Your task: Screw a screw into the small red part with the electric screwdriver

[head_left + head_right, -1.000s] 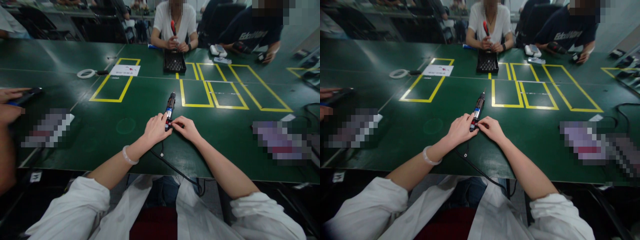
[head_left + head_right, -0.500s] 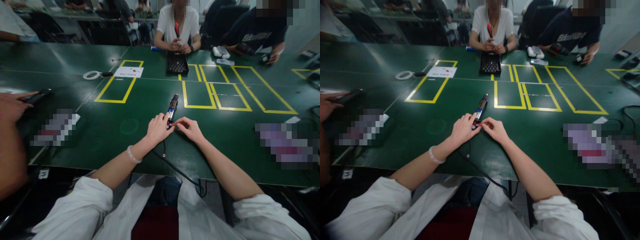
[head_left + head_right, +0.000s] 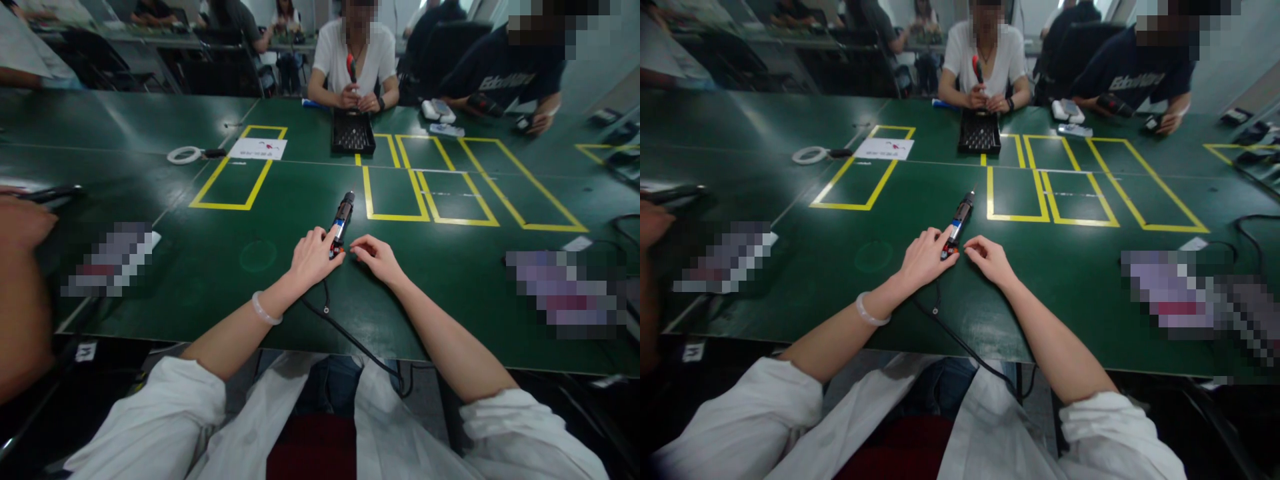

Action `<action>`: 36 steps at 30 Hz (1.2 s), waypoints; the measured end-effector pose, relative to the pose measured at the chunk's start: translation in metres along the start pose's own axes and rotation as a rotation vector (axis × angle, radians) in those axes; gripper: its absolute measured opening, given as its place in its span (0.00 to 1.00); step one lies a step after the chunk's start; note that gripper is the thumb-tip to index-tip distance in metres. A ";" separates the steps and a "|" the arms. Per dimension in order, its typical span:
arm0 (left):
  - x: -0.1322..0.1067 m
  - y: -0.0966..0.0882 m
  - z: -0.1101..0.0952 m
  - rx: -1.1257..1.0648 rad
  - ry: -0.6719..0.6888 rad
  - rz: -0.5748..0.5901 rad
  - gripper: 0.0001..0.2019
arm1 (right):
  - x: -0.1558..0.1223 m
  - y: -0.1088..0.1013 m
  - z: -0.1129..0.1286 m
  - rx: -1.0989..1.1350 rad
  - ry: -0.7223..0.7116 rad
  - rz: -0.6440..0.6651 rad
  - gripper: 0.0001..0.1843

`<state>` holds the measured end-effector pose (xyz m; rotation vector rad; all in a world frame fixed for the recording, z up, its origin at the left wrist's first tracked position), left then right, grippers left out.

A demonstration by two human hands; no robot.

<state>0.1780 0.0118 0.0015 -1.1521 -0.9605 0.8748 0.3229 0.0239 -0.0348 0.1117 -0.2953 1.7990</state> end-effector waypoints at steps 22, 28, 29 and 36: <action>0.022 0.041 0.285 0.159 -0.369 0.261 0.33 | -0.002 0.005 0.009 -0.093 -0.015 0.040 0.09; 0.015 0.041 0.339 0.259 -0.460 0.347 0.31 | -0.003 0.007 0.011 -0.115 -0.014 0.055 0.09; 0.014 0.041 0.345 0.278 -0.474 0.364 0.31 | -0.003 0.007 0.011 -0.116 -0.012 0.057 0.09; 0.009 0.034 0.349 0.378 -0.507 0.260 0.28 | -0.003 0.009 0.011 -0.112 -0.006 0.075 0.09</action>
Point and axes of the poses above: each hand's wrist, its own x-axis towards the middle knuckle, its own y-axis out of the palm, z = x × y, the point moved 9 cm from there along x, towards the middle knuckle, and after that the axes turned 12 degrees about x, right-handed, at the moved point
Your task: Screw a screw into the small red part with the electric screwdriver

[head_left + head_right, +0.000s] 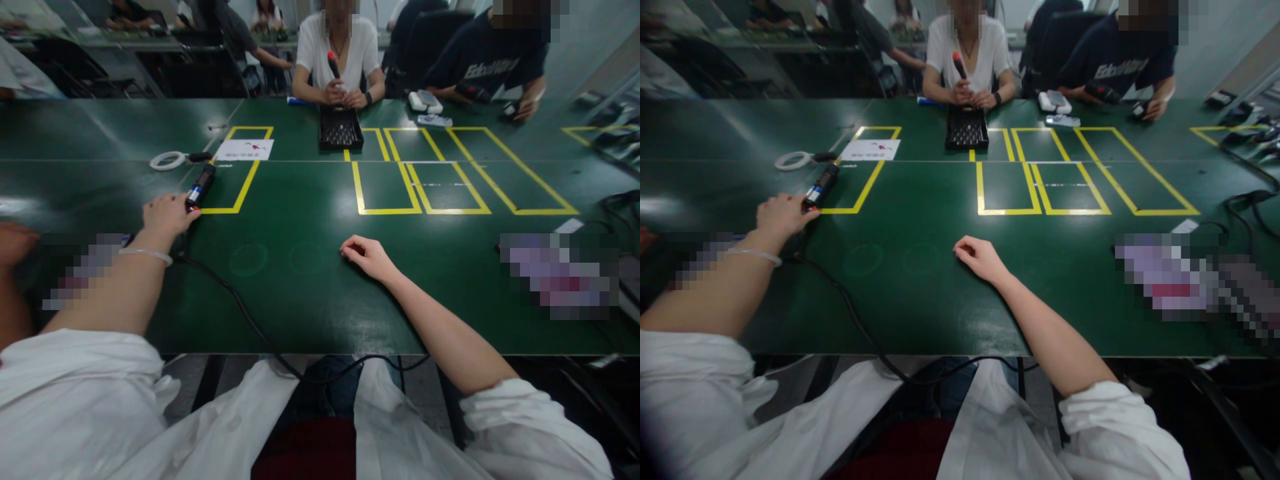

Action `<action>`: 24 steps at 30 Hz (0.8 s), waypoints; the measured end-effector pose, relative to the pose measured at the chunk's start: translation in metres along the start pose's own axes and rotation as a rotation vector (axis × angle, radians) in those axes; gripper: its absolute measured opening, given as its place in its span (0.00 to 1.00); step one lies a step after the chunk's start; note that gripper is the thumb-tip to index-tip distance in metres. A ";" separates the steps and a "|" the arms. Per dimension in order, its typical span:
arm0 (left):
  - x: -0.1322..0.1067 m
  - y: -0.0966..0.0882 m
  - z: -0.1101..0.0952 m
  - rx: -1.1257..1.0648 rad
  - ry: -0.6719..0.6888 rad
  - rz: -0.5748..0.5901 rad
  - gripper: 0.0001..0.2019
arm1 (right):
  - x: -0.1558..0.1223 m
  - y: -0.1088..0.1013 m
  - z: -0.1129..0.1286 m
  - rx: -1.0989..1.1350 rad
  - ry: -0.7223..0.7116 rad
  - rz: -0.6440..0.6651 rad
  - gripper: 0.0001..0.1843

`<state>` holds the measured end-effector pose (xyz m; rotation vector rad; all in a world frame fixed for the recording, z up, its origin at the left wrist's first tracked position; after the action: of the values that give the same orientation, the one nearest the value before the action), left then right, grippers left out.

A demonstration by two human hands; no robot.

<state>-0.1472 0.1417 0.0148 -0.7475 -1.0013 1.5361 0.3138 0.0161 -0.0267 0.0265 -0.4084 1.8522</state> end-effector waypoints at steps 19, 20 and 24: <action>-0.005 -0.007 -0.005 -0.161 -0.174 0.004 0.25 | 0.002 0.004 0.000 -0.010 -0.019 0.027 0.09; -0.009 -0.015 -0.008 -0.173 -0.182 -0.059 0.24 | 0.002 0.004 0.000 -0.013 -0.019 0.027 0.09; -0.022 -0.051 -0.044 -0.347 -0.124 -0.260 0.20 | 0.003 0.005 0.000 -0.026 -0.014 0.029 0.09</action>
<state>-0.0822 0.1314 0.0400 -0.7324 -1.4229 1.2089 0.3079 0.0170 -0.0273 0.0158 -0.4447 1.8763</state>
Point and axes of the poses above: each hand's wrist, its own x-axis towards the middle knuckle, its own y-axis out of the palm, z = x × y, the point moved 9 cm from there along x, towards the middle knuckle, and after that the axes turned 12 degrees about x, right-handed, at the moved point
